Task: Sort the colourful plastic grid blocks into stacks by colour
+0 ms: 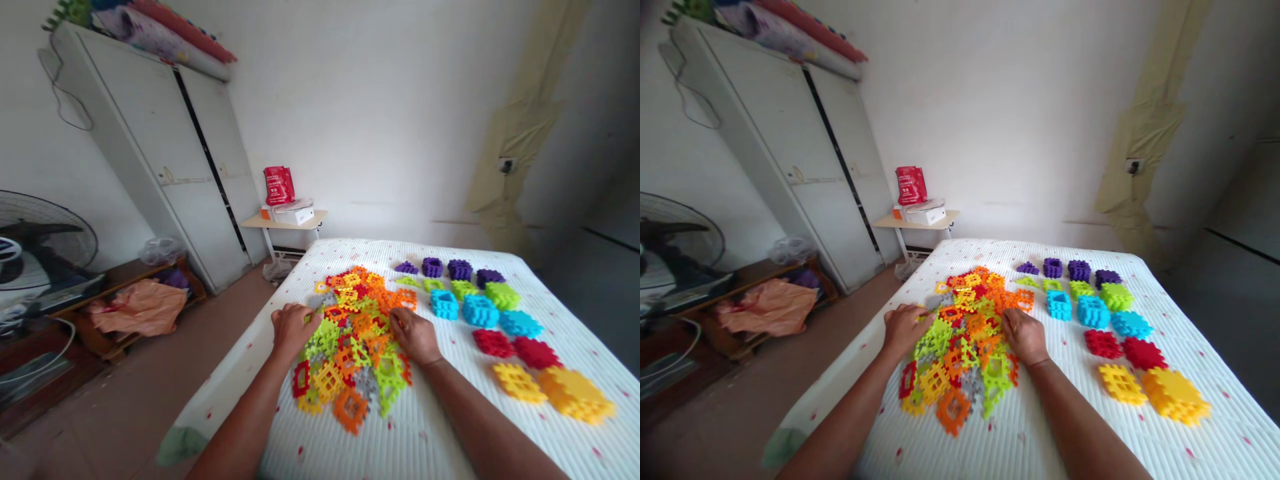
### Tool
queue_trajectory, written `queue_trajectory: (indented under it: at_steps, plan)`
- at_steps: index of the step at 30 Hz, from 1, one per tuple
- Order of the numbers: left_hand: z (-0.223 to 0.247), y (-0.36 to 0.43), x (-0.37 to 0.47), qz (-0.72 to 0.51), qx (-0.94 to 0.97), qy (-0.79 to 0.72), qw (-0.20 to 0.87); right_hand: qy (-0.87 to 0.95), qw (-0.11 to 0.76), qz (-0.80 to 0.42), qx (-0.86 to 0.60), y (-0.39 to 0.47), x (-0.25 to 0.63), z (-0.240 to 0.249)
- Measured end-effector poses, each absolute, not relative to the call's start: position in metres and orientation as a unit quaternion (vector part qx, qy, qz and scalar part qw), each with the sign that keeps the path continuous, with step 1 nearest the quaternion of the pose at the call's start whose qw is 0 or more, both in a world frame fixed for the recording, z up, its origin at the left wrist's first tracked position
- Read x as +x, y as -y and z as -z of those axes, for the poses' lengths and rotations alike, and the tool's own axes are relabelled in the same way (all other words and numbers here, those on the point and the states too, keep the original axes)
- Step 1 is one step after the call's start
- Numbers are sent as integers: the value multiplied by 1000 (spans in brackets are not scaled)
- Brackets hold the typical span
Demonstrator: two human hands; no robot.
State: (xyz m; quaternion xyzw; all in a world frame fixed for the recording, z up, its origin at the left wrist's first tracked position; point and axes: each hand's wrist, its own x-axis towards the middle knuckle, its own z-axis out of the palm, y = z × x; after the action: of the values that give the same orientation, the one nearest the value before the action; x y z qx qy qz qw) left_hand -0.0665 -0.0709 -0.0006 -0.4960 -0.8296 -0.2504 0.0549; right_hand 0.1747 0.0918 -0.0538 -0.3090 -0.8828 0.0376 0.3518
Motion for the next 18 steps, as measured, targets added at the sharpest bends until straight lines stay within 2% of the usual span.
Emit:
queue_trajectory:
  at_steps: [3,8,18]
  plan:
    - [-9,62,-54,157,-492,855,40,880,358,-41,-311,-91,175,53]
    - [-8,54,-57,126,-487,864,22,883,340,-53,-321,-91,174,50]
    - [0,56,-71,148,-484,846,166,885,327,-63,-326,-92,174,51]
